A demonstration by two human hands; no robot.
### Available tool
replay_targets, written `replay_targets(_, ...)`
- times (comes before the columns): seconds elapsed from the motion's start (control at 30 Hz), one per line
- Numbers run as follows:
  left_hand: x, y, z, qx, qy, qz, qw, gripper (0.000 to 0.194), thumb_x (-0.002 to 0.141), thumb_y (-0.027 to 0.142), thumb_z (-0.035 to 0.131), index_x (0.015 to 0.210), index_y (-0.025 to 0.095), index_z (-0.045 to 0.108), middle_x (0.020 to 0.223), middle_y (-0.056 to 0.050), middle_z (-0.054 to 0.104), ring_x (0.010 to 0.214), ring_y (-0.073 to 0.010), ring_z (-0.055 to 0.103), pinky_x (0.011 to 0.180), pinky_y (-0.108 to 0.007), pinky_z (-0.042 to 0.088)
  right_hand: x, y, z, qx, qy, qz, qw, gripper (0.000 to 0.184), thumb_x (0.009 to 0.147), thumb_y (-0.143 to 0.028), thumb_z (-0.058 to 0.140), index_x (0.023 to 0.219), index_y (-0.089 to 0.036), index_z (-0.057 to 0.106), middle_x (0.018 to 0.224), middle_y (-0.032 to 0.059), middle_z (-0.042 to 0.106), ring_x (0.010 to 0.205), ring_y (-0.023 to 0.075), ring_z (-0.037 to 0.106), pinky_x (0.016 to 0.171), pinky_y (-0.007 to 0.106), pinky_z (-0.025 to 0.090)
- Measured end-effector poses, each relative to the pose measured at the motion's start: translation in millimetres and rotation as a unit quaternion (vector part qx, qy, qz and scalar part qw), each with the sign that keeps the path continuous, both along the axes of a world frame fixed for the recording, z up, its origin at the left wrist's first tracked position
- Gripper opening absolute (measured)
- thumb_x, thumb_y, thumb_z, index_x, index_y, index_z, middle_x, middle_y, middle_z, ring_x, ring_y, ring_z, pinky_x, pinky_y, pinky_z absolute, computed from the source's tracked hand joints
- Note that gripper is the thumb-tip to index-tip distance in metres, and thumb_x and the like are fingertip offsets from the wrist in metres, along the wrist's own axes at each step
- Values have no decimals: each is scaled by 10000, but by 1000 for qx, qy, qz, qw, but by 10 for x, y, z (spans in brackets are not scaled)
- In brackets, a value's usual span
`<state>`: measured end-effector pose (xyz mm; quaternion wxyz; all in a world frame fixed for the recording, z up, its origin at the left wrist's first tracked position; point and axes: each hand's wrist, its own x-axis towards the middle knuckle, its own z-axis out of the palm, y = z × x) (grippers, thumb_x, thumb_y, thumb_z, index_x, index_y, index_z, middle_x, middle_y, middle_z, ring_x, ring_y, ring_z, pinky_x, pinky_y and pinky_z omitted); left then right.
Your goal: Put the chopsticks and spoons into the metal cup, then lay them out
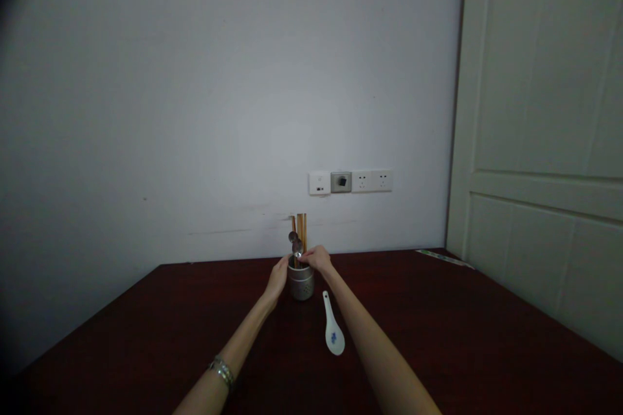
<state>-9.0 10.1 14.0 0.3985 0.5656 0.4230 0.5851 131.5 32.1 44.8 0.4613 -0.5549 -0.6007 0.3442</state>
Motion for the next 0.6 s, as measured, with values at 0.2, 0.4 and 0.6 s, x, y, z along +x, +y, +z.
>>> replay_targets(0.2, 3, -23, 13, -6, -3, -8, 1000, 345, 826, 266, 390, 1048, 103, 598, 1136, -116, 575, 1081, -184, 506, 937, -271, 332, 65, -97, 129, 16, 12, -16, 1000, 81, 464, -218, 735, 476, -166, 675, 495, 23, 631, 590, 178, 584, 550, 245, 389)
replay_targets(0.4, 10, -30, 7, -14, -5, -5, 1000, 350, 838, 280, 389, 1084, 115, 576, 1184, -112, 541, 1117, -181, 477, 960, -277, 313, 324, -407, 211, 23, 36, -55, 998, 173, 553, -290, 693, 627, -135, 712, 608, 68, 670, 596, 183, 579, 517, 257, 397)
replay_targets(0.6, 15, -21, 6, -27, 0, 3, 1000, 357, 846, 292, 380, 1101, 130, 570, 1239, -102, 489, 1170, -180, 425, 990, -288, 279, 636, -671, -34, 7, 72, -100, 992, 297, 551, -373, 686, 729, -137, 713, 789, 89, 688, 743, 206, 601, 510, 226, 410)
